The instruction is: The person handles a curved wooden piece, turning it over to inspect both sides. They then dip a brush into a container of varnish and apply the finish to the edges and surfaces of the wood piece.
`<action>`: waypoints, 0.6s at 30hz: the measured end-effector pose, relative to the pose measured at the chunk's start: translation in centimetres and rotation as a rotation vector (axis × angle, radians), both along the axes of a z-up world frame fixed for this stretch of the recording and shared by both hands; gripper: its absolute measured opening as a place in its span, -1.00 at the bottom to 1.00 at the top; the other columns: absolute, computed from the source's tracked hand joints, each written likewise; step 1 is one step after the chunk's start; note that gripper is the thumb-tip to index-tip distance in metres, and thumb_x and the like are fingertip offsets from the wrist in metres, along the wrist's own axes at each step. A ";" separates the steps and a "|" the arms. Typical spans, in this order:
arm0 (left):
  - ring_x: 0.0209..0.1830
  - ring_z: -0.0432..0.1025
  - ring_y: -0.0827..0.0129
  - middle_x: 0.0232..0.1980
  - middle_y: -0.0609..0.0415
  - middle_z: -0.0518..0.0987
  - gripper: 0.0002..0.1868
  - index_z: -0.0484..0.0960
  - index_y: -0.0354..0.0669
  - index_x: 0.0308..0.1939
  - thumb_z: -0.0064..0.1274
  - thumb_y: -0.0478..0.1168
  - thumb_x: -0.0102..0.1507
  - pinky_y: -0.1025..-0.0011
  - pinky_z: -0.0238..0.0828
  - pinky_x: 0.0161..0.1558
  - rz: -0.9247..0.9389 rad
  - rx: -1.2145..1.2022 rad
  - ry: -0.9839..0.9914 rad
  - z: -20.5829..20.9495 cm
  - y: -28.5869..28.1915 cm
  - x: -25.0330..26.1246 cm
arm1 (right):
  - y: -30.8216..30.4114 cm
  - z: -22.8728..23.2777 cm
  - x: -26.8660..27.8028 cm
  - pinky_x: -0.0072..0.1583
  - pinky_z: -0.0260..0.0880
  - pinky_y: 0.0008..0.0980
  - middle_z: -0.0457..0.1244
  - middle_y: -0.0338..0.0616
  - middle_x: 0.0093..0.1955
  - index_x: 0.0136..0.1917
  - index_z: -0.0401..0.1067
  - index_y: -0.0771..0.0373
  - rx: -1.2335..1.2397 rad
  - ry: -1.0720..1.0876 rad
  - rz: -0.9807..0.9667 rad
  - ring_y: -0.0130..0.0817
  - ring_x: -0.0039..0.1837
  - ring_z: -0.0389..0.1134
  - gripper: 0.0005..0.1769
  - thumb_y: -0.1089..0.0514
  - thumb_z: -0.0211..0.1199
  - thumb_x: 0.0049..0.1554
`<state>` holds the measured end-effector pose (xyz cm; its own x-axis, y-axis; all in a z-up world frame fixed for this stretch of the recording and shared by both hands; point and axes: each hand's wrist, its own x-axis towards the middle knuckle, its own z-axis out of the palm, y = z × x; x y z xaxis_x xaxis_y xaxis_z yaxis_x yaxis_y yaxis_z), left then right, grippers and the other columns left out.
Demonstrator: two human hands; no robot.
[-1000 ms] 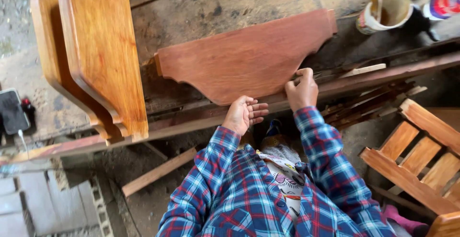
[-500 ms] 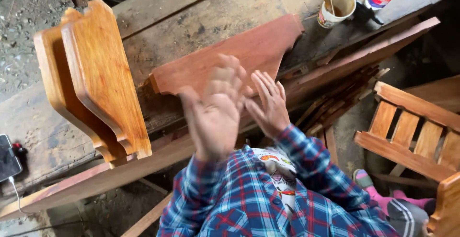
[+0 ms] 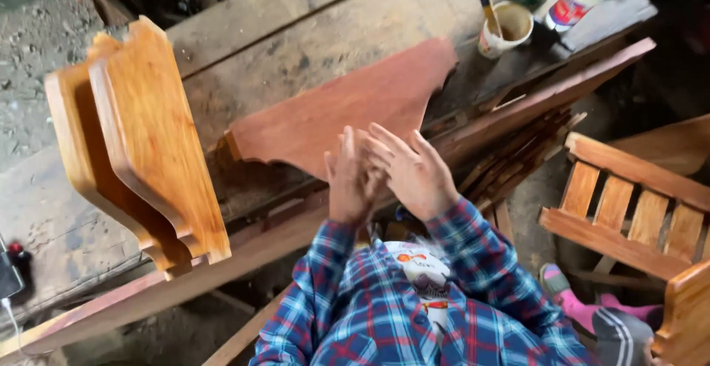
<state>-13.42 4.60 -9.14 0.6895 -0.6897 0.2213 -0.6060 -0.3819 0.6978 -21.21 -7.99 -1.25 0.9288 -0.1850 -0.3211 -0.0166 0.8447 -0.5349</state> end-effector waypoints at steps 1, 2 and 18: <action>0.62 -0.07 -0.20 0.66 -0.22 -0.01 -0.19 0.09 -0.10 0.59 -0.01 0.08 0.35 -0.43 -0.32 0.44 -0.005 -0.001 -0.005 0.3 0.8 0.1 | -0.4 1.1 -0.2 0.43 -0.29 0.05 0.04 -0.19 0.62 0.64 0.05 -0.01 -0.001 -0.005 -0.005 -0.24 0.52 0.07 -0.09 -0.48 -0.25 0.18; 0.64 -0.12 -0.11 0.66 -0.14 -0.02 -0.36 0.23 0.05 0.53 -0.17 0.13 0.40 -0.39 -0.29 0.44 0.030 0.126 0.014 0.6 1.5 0.2 | -0.8 2.3 -0.4 0.39 -0.10 0.08 0.04 -0.08 0.62 0.64 0.05 0.02 -0.059 -0.036 0.028 -0.11 0.52 0.12 -0.08 -0.47 -0.22 0.17; 0.39 0.36 0.13 0.44 -0.12 0.42 -0.70 0.68 -0.11 0.10 -0.02 -0.20 0.34 0.21 0.35 0.29 0.389 0.135 0.069 0.2 2.9 -4.7 | -29.5 -17.6 -3.7 0.38 0.26 -0.20 0.09 0.08 0.40 0.47 0.17 0.25 -1.390 0.551 -0.816 -0.09 0.35 0.22 -0.06 0.07 0.56 -0.06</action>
<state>-18.11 7.55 -8.95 0.9145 -0.3942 0.0911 -0.3521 -0.6644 0.6593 -24.87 -37.51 -18.88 0.2999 -0.9194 0.2546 -0.2701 -0.3378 -0.9016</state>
